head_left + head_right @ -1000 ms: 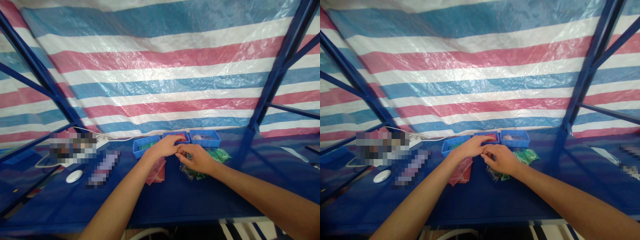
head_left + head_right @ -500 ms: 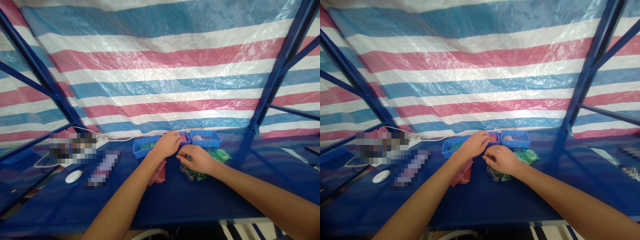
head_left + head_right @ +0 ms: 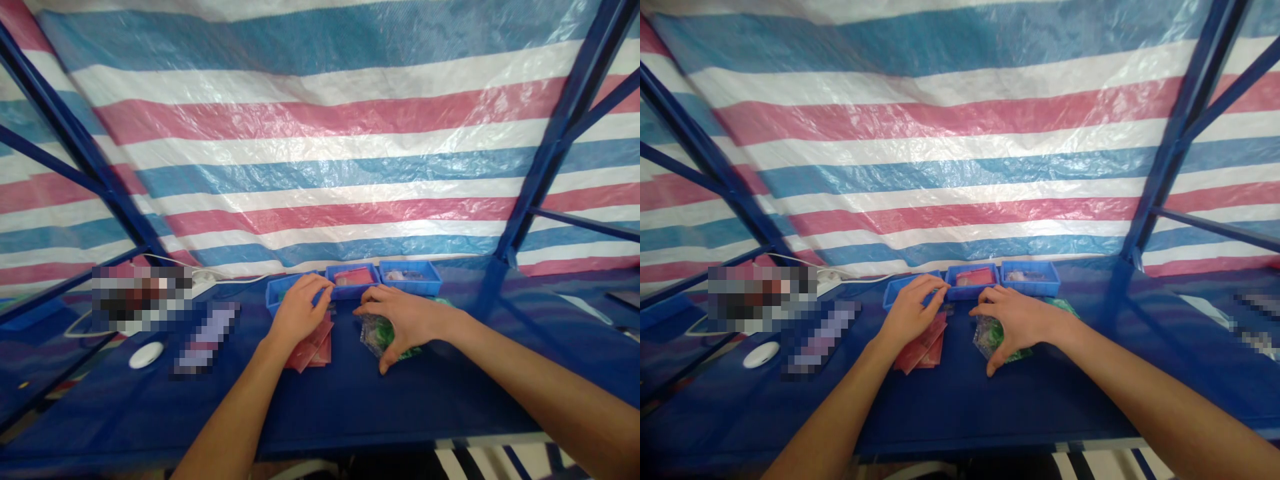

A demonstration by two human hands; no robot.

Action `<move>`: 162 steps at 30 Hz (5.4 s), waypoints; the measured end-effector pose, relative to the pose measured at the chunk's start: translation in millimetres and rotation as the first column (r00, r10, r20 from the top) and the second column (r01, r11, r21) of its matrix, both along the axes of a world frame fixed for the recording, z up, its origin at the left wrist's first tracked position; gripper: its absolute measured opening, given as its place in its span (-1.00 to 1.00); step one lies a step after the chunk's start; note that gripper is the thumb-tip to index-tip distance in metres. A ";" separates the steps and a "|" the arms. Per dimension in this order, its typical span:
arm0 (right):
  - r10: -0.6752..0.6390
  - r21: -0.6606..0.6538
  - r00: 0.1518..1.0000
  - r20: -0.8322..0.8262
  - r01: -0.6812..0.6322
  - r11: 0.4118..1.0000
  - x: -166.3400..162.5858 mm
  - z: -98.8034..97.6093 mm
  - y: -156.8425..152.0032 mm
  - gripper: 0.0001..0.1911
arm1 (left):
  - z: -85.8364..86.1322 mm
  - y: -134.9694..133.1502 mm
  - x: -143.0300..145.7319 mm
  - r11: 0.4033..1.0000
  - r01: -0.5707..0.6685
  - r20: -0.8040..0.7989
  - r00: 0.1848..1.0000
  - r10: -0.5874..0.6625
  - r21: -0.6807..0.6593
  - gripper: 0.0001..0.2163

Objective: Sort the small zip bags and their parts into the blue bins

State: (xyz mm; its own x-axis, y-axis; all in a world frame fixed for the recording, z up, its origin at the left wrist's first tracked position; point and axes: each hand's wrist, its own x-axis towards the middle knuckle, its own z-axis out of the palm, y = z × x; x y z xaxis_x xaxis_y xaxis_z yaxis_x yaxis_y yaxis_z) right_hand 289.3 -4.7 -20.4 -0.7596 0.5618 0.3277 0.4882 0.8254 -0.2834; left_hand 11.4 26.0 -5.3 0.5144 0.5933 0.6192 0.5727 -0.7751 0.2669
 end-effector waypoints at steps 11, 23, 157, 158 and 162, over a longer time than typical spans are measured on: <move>-0.031 -0.046 0.999 -0.031 0.029 0.999 -14.3 -14.3 7.3 -0.63 | -2.1 -9.7 7.4 0.997 0.065 -0.024 0.998 -0.066 -0.041 -0.82; -0.258 -0.214 0.830 -0.495 0.171 0.962 -29.3 -26.9 10.2 -0.89 | -14.0 -21.1 19.6 0.984 0.126 0.056 0.991 -0.119 -0.130 -0.45; -0.322 -0.552 0.609 -0.725 -0.234 0.800 -40.9 -19.4 0.1 -0.78 | -6.1 -31.2 38.1 0.934 0.197 0.224 0.966 -0.133 -0.298 -0.51; -0.324 -0.553 0.608 -0.725 -0.233 0.800 -40.9 -19.0 0.1 -0.77 | -7.0 -30.7 37.8 0.934 0.197 0.222 0.966 -0.133 -0.298 -0.51; -0.338 -0.551 0.591 -0.733 -0.223 0.804 -41.3 -19.0 1.6 -0.73 | -11.0 -27.5 36.6 0.944 0.175 0.229 0.967 -0.111 -0.281 -0.55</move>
